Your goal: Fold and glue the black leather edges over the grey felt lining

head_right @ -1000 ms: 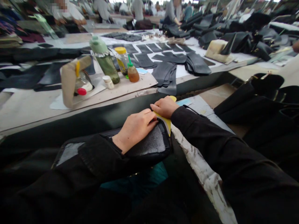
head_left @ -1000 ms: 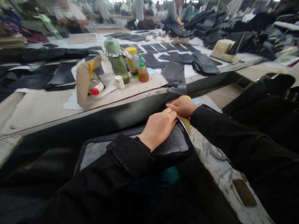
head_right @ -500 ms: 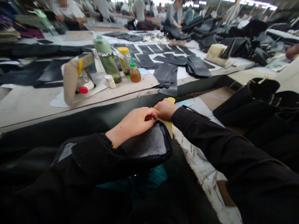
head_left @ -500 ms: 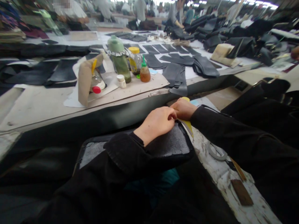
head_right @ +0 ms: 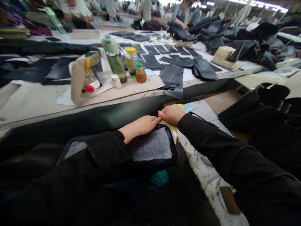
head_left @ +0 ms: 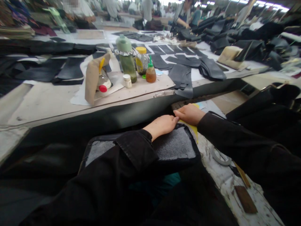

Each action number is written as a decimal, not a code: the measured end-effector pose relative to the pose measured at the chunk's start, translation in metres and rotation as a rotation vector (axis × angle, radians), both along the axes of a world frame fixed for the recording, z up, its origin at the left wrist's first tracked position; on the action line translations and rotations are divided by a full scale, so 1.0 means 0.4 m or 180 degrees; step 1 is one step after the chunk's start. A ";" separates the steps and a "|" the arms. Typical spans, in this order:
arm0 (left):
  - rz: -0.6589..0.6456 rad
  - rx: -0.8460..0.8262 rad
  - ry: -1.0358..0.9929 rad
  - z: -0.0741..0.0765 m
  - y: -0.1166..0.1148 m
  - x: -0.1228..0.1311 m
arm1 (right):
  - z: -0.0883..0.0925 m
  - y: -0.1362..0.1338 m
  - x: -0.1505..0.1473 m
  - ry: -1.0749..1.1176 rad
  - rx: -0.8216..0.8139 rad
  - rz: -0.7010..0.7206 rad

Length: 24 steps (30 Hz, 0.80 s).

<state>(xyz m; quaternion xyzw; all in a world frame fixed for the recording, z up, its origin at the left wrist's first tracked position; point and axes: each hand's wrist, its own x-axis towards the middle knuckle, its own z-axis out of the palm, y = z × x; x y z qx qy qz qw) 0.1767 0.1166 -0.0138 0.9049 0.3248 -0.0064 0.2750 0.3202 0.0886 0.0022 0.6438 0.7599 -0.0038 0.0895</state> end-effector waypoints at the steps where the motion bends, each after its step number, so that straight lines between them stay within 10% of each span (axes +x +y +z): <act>1: -0.0002 0.0003 -0.0012 -0.001 0.001 0.000 | -0.001 -0.003 0.000 -0.0035 0.0001 -0.0056; 24: 0.0118 0.0011 -0.0407 -0.017 0.002 0.003 | -0.001 -0.061 -0.033 0.0383 0.0050 -0.1062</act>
